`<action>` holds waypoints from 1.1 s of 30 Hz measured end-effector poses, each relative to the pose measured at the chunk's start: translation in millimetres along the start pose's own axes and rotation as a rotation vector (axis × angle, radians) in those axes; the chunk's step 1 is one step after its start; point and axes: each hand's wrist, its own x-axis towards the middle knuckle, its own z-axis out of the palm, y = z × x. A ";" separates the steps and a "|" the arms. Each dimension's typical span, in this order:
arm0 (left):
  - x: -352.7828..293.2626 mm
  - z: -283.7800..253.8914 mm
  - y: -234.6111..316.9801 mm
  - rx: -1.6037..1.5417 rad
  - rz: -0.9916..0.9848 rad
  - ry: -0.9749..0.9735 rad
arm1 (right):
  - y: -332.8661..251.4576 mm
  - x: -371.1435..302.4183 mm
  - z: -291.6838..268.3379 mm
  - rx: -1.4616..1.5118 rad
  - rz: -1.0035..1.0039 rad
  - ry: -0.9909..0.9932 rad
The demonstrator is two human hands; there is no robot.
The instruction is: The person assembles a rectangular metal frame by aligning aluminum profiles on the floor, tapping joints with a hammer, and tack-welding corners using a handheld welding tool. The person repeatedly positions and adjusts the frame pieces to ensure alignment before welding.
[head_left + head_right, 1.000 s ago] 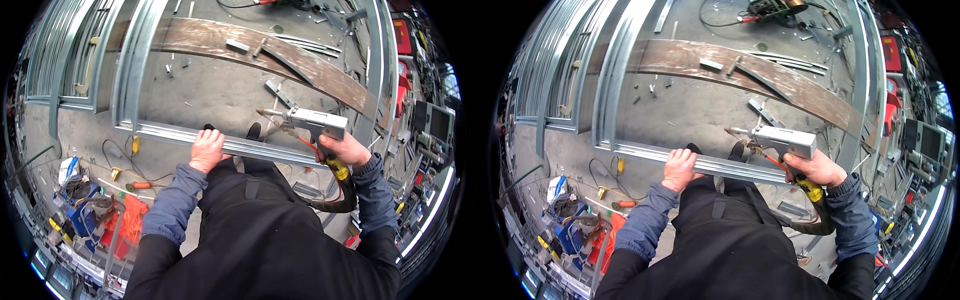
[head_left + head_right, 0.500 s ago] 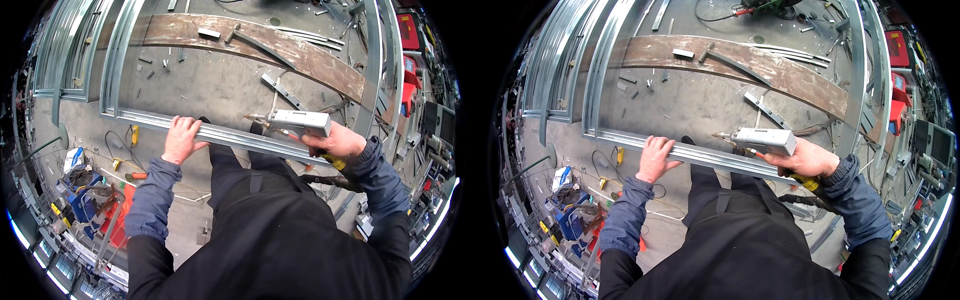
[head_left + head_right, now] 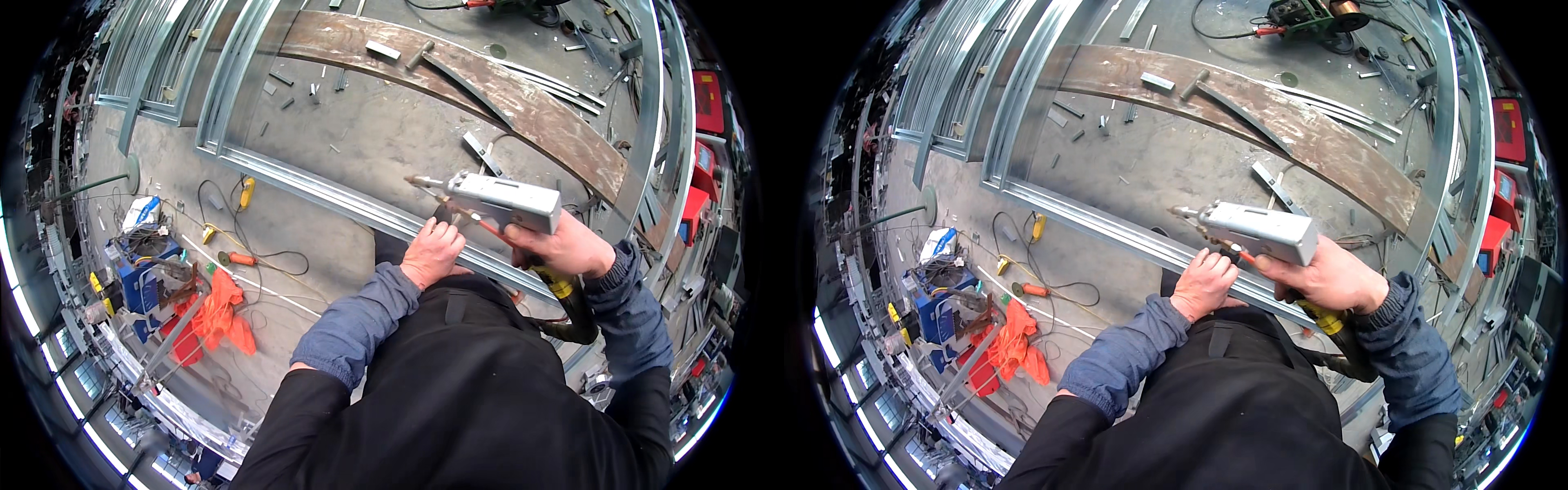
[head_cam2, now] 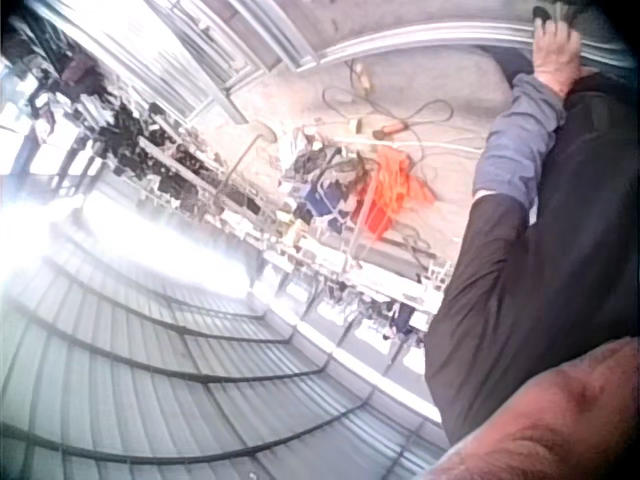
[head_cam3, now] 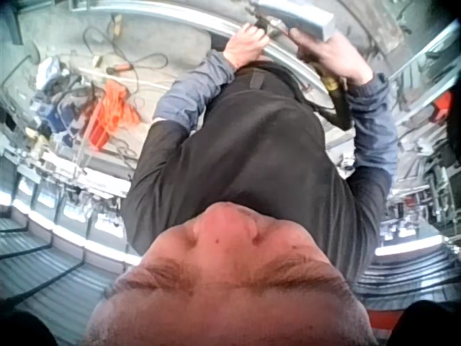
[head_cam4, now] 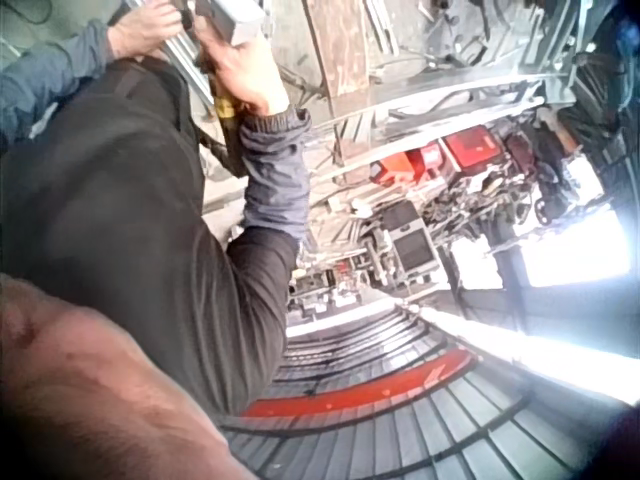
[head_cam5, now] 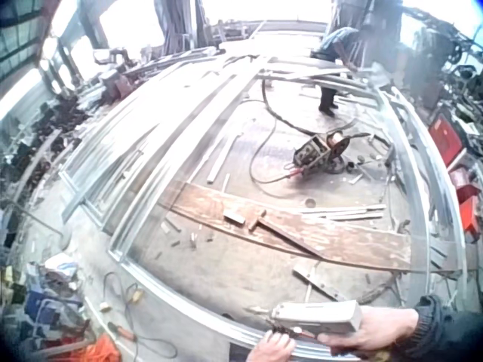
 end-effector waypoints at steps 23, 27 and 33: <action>-9.4 24.8 -5.8 -0.179 -0.056 0.118 | -2.1 102.1 23.0 -0.130 0.111 -0.280; -5.9 18.2 -7.9 -0.184 -0.039 0.214 | -5.6 100.8 21.4 -0.161 0.111 -0.302; -5.5 24.9 -8.3 -0.187 -0.016 0.192 | -8.6 99.4 20.6 -0.188 0.159 -0.311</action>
